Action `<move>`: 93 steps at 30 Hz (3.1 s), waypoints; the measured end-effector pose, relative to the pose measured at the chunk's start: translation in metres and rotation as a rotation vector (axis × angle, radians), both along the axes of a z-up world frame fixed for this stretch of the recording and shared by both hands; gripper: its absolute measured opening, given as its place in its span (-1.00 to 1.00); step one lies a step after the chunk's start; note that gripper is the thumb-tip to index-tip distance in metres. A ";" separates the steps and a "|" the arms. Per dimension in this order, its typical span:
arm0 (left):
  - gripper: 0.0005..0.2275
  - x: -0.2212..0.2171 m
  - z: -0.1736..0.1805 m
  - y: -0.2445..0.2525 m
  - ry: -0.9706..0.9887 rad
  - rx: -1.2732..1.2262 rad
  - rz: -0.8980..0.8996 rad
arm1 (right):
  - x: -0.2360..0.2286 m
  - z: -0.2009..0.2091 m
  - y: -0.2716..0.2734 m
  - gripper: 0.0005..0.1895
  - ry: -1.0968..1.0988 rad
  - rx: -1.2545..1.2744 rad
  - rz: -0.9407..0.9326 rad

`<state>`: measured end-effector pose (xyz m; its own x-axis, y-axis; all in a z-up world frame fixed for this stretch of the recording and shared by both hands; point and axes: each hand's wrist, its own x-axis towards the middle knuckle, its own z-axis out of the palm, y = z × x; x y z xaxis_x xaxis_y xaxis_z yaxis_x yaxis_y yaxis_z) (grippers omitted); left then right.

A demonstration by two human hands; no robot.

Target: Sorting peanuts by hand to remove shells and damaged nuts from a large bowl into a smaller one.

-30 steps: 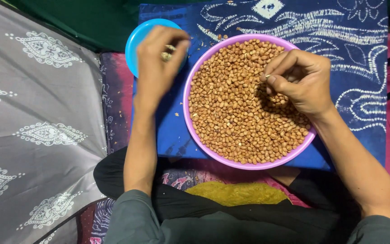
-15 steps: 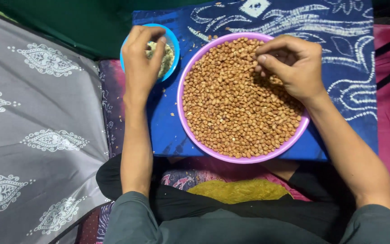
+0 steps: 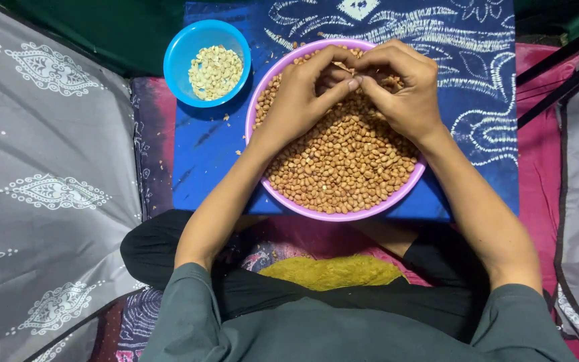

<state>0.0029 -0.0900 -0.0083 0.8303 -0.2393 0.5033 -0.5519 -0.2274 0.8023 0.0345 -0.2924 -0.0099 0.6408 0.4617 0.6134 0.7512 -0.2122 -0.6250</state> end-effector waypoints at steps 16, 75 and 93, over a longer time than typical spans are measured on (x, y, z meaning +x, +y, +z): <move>-0.86 -0.014 -0.001 0.090 -0.107 0.039 0.403 | 0.009 -0.009 -0.003 -0.77 -0.247 -0.170 0.043; -0.63 0.015 -0.045 0.047 0.457 -0.098 -0.269 | -0.013 0.020 0.011 -0.61 0.802 -0.247 0.133; -0.65 0.012 -0.040 0.046 0.469 -0.146 -0.348 | -0.028 0.007 0.037 -0.69 0.330 -0.517 0.100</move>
